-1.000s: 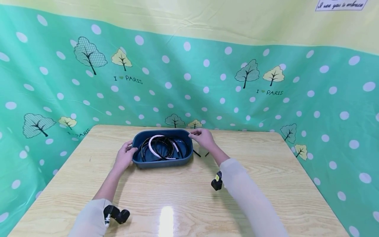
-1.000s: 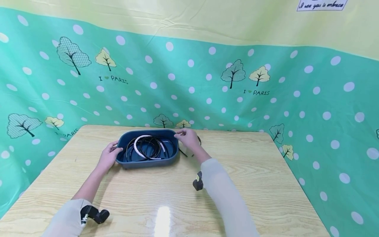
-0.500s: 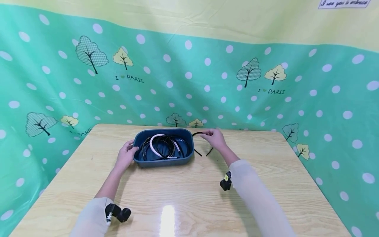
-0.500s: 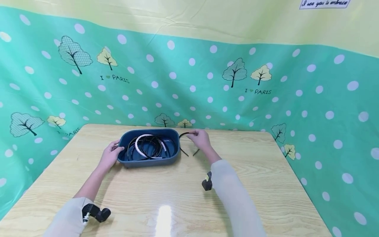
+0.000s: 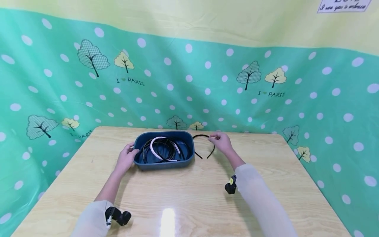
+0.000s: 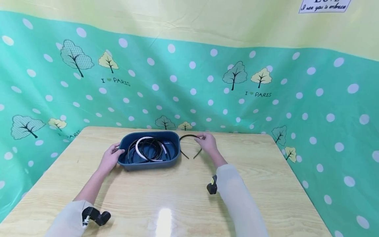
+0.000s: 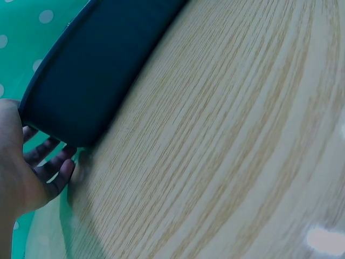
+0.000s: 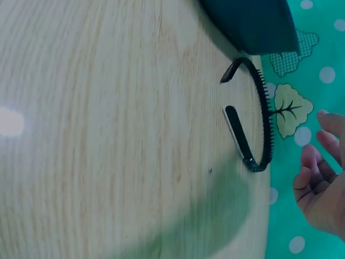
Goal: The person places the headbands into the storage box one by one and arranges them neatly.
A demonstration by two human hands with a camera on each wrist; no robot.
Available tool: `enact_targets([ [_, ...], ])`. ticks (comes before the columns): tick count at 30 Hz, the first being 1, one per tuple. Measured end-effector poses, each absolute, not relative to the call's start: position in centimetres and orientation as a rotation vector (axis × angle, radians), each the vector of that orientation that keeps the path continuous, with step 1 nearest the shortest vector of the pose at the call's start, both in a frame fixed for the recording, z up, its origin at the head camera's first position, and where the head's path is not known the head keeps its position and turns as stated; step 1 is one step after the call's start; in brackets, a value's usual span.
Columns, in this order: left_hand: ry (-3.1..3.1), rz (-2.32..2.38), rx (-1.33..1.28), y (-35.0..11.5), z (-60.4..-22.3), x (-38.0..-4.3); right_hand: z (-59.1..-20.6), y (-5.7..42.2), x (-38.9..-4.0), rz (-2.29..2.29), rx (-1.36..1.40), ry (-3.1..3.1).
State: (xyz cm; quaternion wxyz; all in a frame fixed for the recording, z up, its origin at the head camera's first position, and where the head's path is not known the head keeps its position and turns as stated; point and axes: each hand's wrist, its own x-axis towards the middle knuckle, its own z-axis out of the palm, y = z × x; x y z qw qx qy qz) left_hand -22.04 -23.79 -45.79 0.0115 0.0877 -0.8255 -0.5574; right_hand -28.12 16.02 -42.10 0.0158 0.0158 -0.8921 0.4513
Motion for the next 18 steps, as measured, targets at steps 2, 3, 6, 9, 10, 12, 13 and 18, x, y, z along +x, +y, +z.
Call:
enact_targets([
  [2, -2.574, -1.747, 0.279, -23.9, -45.8, -22.0, -42.4, 16.2, -28.1, 1.408, 0.02, -2.784],
  [3, -2.57, -1.754, 0.281, -23.9, -45.8, -21.9, -42.5, 16.3, -28.1, 1.412, 0.004, -2.786],
  [6, -2.557, -1.771, 0.275, -23.9, -45.8, -22.0, -42.8, 16.6, -28.0, 1.412, -0.032, -2.788],
  [9, -2.548, -1.772, 0.28, -23.8, -45.7, -21.9, -43.1, 16.8, -27.9, 1.408, -0.056, -2.801],
  [10, -2.552, -1.766, 0.28, -23.8, -45.7, -21.9, -43.1, 16.9, -27.8, 1.403, -0.065, -2.81],
  [12, -2.559, -1.755, 0.283, -23.8, -45.7, -21.9, -43.3, 17.0, -27.7, 1.389, -0.091, -2.828],
  [13, -2.56, -1.751, 0.286, -23.8, -45.7, -21.9, -43.4, 17.1, -27.7, 1.395, -0.104, -2.831],
  [18, -2.569, -1.72, 0.292, -23.8, -45.8, -21.9, -44.0, 17.2, -27.3, 1.431, -0.163, -2.836],
])
